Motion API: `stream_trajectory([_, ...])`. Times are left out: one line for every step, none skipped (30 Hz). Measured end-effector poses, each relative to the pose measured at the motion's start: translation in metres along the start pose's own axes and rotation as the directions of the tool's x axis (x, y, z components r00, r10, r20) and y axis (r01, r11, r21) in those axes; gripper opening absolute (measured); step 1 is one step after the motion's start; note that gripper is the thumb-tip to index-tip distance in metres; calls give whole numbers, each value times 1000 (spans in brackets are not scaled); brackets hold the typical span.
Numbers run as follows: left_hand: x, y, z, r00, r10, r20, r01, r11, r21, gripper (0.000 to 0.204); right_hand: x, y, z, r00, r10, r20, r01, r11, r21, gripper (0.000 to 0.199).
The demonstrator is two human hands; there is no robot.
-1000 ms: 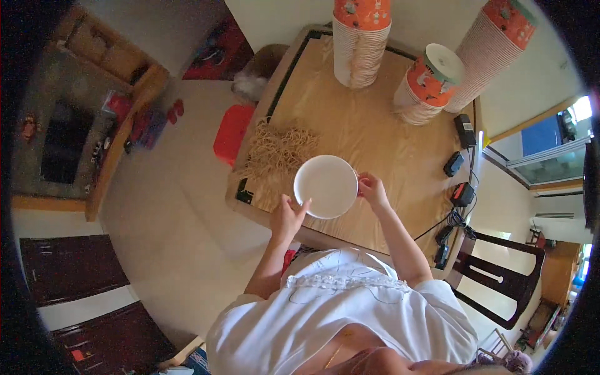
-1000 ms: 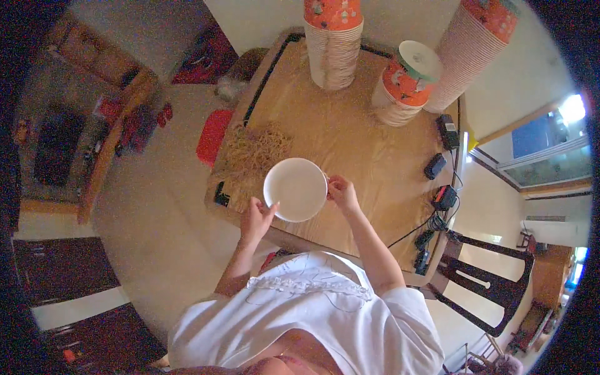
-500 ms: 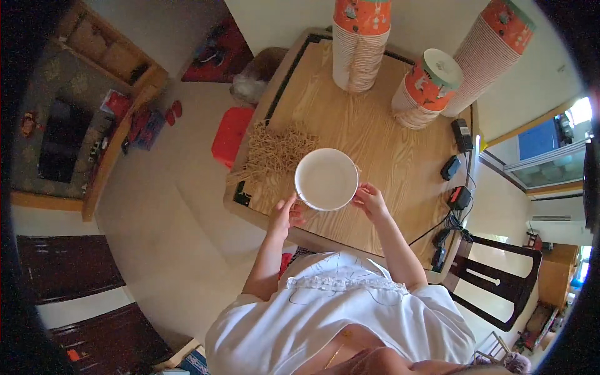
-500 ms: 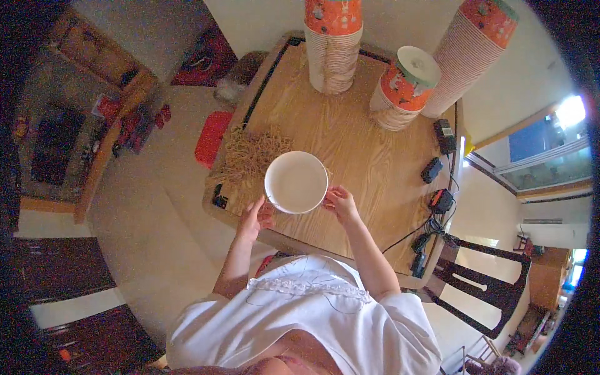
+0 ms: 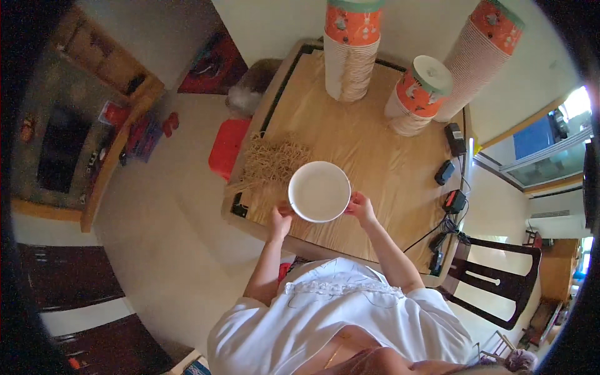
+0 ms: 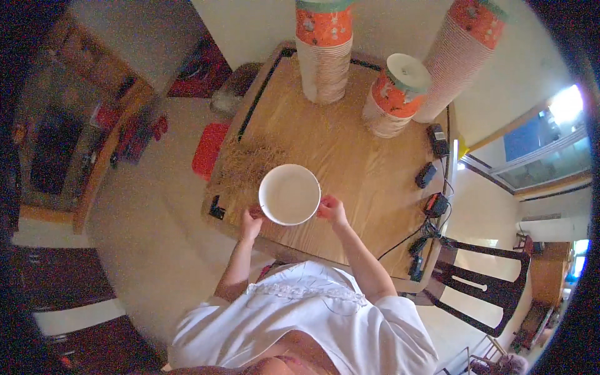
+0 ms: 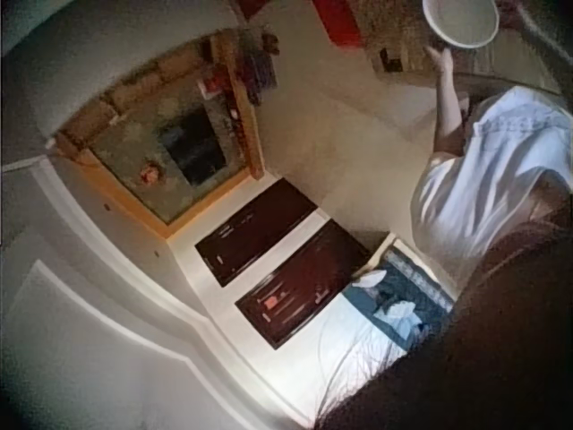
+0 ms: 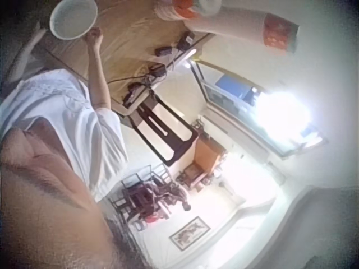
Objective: Expanding and stacking decorative paper tubs at a workbench.
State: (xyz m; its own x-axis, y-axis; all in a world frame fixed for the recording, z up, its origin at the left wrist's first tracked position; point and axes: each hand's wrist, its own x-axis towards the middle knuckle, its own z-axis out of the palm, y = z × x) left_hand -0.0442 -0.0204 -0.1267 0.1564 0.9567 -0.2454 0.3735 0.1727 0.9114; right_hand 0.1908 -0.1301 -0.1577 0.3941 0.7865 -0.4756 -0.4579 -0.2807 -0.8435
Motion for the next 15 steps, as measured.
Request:
stream_trajectory([0, 16, 1, 923, 365, -125, -312, 896, 317, 23, 2, 1, -2, 997, -76, 5, 76, 996, -48, 13])
stream_trajectory([3, 32, 5, 906, 398, -144, -360, 904, 232, 29, 7, 1, -4, 996, -86, -11, 85, 995, -44, 13])
stream_trajectory([-3, 64, 11, 916, 400, -39, -388, 905, 172, 30, 8, 4, -6, 995, -97, -12, 95, 991, -93, 11])
stream_trajectory([-10, 85, 21, 914, 402, 56, -405, 907, 112, 30, 7, 6, -4, 994, -106, -1, 104, 984, -146, 10])
stream_trajectory([-14, 94, 36, 867, 480, 137, -493, 866, 83, 34, 7, 6, -1, 994, -112, 3, 112, 983, -145, 10])
stream_trajectory([-14, 102, 58, 861, 445, 246, -489, 857, 161, 36, 8, 8, 2, 990, -144, -4, 142, 979, -146, 8])
stream_trajectory([-14, 106, 77, 847, 397, 352, -492, 838, 237, 38, 10, 9, 5, 984, -176, -17, 172, 974, -146, 7])
stream_trajectory([-11, 98, 91, 822, 422, 382, -543, 783, 304, 38, 12, 8, 7, 982, -186, -21, 181, 973, -144, 7])
stream_trajectory([-10, 104, 101, 793, 443, 418, -593, 720, 362, 38, 14, 4, 7, 970, -239, -38, 235, 968, -86, 7])
stream_trajectory([-9, 107, 103, 820, 225, 526, -426, 854, 298, 31, 16, 0, 6, 955, -290, -57, 289, 957, -29, 8])
stream_trajectory([-9, 110, 103, 812, 235, 534, -438, 850, 293, 31, 18, -4, 5, 952, -276, -135, 254, 954, -158, 10])
stream_trajectory([-13, 110, 100, 816, 276, 509, -463, 839, 287, 27, 16, -12, 5, 949, -279, -149, 256, 954, -154, 10])
stream_trajectory([-16, 108, 94, 821, 317, 475, -484, 827, 286, 24, 12, -24, 9, 943, -309, -126, 268, 926, -266, 14])
stream_trajectory([-19, 106, 90, 837, 293, 463, -451, 848, 278, 19, 9, -32, 12, 937, -335, -98, 277, 885, -375, 18])
stream_trajectory([-24, 110, 88, 829, 301, 471, -463, 843, 275, 19, 8, -34, 11, 933, -343, -108, 282, 885, -371, 18])
